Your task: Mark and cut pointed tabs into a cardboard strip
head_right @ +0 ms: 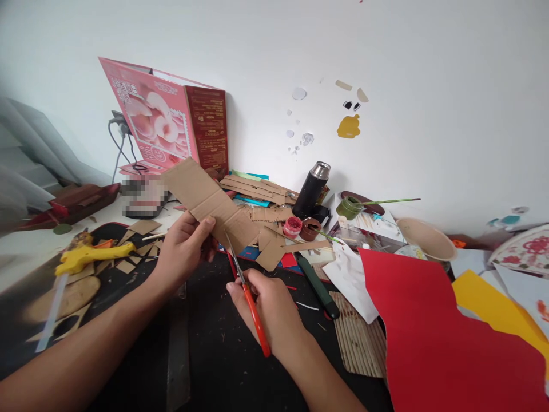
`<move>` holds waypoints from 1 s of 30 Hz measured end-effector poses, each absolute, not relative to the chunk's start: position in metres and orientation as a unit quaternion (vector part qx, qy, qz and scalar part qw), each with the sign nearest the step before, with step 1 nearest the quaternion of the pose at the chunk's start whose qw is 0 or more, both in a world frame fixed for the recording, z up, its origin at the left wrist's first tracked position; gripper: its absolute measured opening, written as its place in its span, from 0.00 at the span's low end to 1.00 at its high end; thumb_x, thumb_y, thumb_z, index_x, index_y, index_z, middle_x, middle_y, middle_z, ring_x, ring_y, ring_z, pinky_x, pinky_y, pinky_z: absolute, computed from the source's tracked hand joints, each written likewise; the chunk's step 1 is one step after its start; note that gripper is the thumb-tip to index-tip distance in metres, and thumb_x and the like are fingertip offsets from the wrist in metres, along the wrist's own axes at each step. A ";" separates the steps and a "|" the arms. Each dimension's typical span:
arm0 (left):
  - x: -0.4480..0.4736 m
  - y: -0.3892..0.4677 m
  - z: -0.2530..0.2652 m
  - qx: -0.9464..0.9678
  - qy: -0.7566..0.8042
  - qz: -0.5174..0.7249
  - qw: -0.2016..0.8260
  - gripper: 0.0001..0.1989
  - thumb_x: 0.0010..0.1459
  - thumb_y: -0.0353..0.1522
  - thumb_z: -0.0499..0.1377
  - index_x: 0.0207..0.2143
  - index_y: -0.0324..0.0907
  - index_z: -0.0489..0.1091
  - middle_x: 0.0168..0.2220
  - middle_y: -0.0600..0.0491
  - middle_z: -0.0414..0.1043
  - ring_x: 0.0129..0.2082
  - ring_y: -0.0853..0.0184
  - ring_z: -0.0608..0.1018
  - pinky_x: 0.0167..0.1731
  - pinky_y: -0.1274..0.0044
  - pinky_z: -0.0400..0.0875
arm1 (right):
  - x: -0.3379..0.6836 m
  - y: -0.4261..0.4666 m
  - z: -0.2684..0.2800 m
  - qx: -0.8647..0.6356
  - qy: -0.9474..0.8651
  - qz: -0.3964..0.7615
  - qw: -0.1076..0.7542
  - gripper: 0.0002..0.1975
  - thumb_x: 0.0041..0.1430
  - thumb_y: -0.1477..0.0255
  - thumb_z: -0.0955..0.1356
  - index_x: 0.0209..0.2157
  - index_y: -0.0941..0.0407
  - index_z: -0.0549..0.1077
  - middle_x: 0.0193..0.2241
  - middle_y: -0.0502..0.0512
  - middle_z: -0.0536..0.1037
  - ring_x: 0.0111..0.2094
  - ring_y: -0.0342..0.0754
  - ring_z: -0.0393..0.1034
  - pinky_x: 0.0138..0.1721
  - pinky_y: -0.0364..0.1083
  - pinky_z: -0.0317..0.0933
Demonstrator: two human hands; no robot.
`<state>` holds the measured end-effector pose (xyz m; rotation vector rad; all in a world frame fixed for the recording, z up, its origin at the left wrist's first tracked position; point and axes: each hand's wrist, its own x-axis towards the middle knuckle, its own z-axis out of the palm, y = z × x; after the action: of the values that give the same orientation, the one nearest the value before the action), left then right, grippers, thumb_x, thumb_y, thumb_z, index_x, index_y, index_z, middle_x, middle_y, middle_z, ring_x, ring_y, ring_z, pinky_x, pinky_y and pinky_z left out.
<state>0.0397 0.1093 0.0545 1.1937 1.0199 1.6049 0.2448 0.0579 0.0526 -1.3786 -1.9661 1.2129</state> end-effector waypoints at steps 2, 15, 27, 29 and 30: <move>0.040 0.109 0.054 0.480 0.407 0.645 0.433 0.23 0.63 0.51 0.70 0.41 0.45 0.68 0.20 0.61 0.71 0.12 0.72 0.70 0.10 0.82 0.63 | 0.244 0.057 0.055 -0.500 -0.714 0.436 0.225 0.22 0.72 0.48 0.70 0.36 0.53 0.75 0.17 0.45 0.68 0.16 0.44 0.63 0.20 0.42 0.55; 0.042 0.109 0.053 0.471 0.405 0.647 0.441 0.21 0.63 0.50 0.70 0.41 0.45 0.69 0.21 0.61 0.71 0.12 0.71 0.70 0.10 0.81 0.62 | 0.240 0.055 0.051 -0.509 -0.714 0.419 0.237 0.19 0.73 0.55 0.69 0.31 0.51 0.67 0.17 0.44 0.65 0.17 0.44 0.62 0.21 0.42 0.52; 0.042 0.110 0.052 0.471 0.401 0.654 0.435 0.23 0.63 0.51 0.70 0.41 0.45 0.68 0.20 0.62 0.71 0.11 0.72 0.69 0.09 0.81 0.62 | 0.242 0.057 0.048 -0.503 -0.723 0.414 0.231 0.13 0.73 0.61 0.69 0.34 0.52 0.71 0.17 0.44 0.67 0.16 0.44 0.64 0.23 0.43 0.55; 0.042 0.110 0.052 0.470 0.402 0.656 0.432 0.24 0.62 0.52 0.70 0.41 0.45 0.68 0.21 0.62 0.71 0.11 0.72 0.69 0.09 0.81 0.62 | 0.243 0.057 0.047 -0.499 -0.717 0.431 0.226 0.13 0.73 0.59 0.70 0.37 0.52 0.74 0.19 0.44 0.71 0.16 0.44 0.68 0.23 0.42 0.58; 0.042 0.110 0.052 0.470 0.403 0.657 0.430 0.24 0.62 0.52 0.71 0.41 0.44 0.68 0.22 0.61 0.72 0.11 0.72 0.70 0.09 0.82 0.62 | 0.245 0.058 0.046 -0.494 -0.716 0.439 0.227 0.13 0.73 0.58 0.70 0.38 0.53 0.75 0.20 0.45 0.73 0.17 0.45 0.70 0.23 0.42 0.60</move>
<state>0.0419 0.1103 0.0519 1.1726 1.0063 1.6394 0.2445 0.0578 0.0458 -1.3600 -1.9713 1.2089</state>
